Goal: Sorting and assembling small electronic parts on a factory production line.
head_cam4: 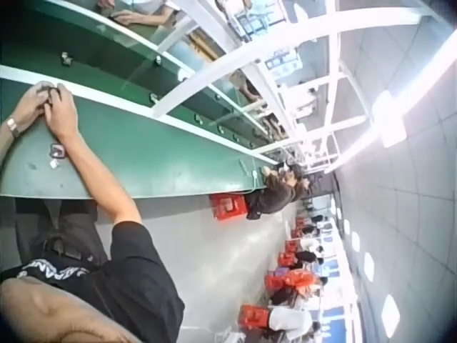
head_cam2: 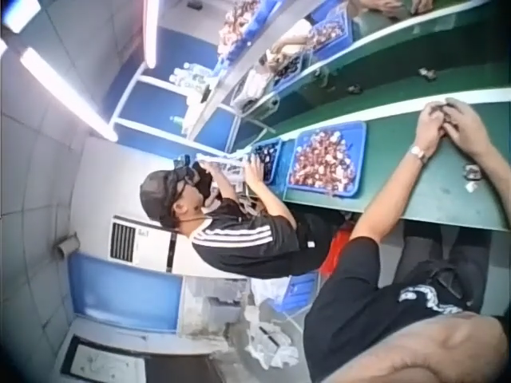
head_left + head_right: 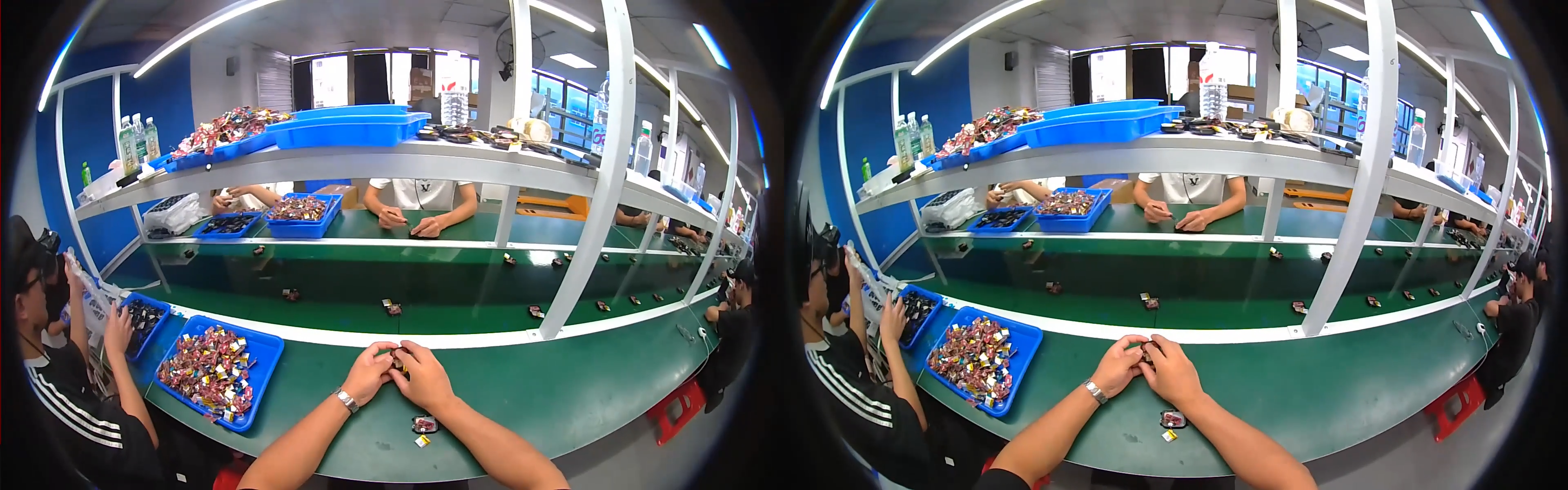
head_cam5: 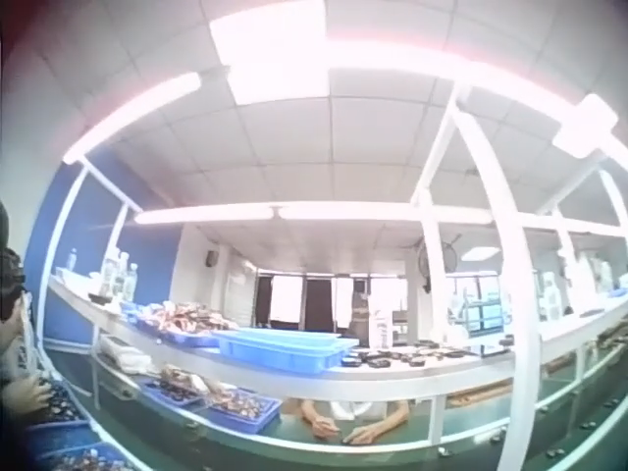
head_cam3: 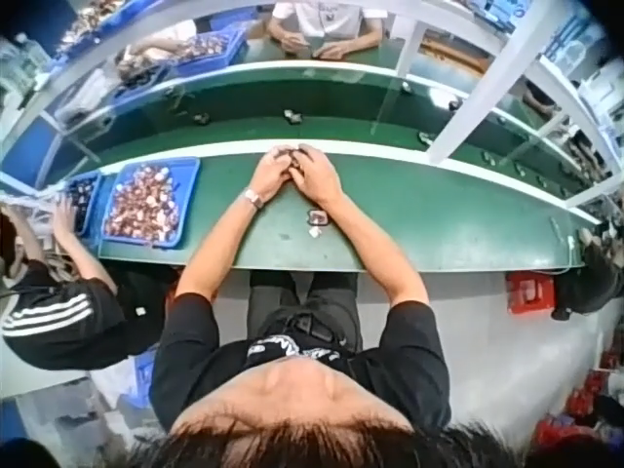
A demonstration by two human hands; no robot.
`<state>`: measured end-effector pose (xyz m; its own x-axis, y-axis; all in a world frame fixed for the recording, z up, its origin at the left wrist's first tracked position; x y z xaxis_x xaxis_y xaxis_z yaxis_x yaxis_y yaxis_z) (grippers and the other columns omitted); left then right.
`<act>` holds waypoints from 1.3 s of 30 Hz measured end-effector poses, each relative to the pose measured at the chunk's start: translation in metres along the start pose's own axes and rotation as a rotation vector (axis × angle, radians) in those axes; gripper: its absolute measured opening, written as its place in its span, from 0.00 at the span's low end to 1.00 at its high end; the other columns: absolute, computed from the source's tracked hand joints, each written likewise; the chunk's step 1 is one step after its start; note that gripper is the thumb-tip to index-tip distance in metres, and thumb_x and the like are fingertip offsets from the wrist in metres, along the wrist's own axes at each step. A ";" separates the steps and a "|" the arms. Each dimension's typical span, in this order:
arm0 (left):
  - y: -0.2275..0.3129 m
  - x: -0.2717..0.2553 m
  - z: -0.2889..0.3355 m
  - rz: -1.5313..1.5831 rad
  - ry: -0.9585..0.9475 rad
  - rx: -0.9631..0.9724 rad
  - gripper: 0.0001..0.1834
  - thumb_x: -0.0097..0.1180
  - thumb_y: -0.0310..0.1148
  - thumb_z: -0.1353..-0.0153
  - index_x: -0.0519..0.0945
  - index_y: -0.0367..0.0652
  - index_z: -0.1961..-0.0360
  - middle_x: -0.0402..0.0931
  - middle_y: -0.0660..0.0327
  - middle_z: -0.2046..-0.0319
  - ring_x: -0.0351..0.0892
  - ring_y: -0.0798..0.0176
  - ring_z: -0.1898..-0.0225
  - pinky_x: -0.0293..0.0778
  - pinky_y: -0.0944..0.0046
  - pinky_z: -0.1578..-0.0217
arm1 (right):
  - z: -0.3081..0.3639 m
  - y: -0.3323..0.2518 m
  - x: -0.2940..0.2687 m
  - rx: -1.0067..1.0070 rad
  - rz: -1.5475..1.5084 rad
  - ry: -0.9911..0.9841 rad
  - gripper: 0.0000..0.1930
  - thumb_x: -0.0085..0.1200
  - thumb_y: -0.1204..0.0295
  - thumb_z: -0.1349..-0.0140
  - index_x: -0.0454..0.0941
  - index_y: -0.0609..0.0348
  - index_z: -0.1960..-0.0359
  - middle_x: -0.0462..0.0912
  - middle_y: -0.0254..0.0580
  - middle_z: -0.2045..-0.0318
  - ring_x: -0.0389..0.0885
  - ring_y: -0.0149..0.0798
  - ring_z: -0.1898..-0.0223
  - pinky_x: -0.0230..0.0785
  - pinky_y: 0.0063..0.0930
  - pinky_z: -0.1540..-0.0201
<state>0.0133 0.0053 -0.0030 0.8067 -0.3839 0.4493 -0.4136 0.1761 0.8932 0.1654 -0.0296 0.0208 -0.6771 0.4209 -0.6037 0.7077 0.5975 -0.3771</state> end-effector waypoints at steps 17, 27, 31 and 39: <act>0.005 -0.011 -0.006 -0.457 0.289 0.284 0.12 0.47 0.24 0.36 0.75 0.38 0.52 0.79 0.61 0.73 0.78 0.71 0.73 0.75 0.71 0.70 | -0.081 0.109 0.040 0.258 0.398 -0.019 0.30 0.67 0.59 0.51 0.75 0.63 0.48 0.80 0.51 0.56 0.76 0.52 0.51 0.71 0.45 0.50; 0.010 -0.019 -0.012 -0.179 0.279 0.182 0.10 0.48 0.28 0.34 0.75 0.37 0.54 0.79 0.59 0.68 0.76 0.71 0.75 0.74 0.72 0.74 | -0.084 0.104 0.054 0.491 -0.271 -0.085 0.34 0.70 0.68 0.54 0.72 0.66 0.44 0.84 0.46 0.58 0.82 0.39 0.57 0.73 0.33 0.52; 0.016 -0.032 -0.005 -0.070 0.232 0.031 0.16 0.45 0.41 0.28 0.74 0.38 0.51 0.78 0.59 0.65 0.77 0.71 0.73 0.74 0.71 0.72 | -0.054 0.058 0.000 0.246 -0.495 -0.325 0.35 0.69 0.74 0.52 0.70 0.54 0.39 0.83 0.40 0.52 0.79 0.38 0.51 0.69 0.32 0.47; 0.015 -0.020 -0.002 -0.135 -0.338 -0.203 0.23 0.43 0.41 0.27 0.70 0.38 0.39 0.77 0.59 0.52 0.79 0.66 0.57 0.78 0.64 0.58 | -0.020 0.012 -0.039 0.066 -0.354 -0.445 0.33 0.67 0.74 0.50 0.71 0.52 0.39 0.76 0.44 0.44 0.72 0.47 0.42 0.65 0.37 0.38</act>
<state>-0.0082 0.0177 0.0013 0.6504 -0.6857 0.3269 -0.1947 0.2654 0.9443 0.1964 -0.0250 0.0543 -0.7352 -0.1336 -0.6646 0.4738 0.5998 -0.6448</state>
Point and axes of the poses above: each hand's wrist, its own z-axis away from the middle knuckle, its own x-axis out of the palm, y = z × x, the point moved 1 cm from there along -z, towards the middle knuckle
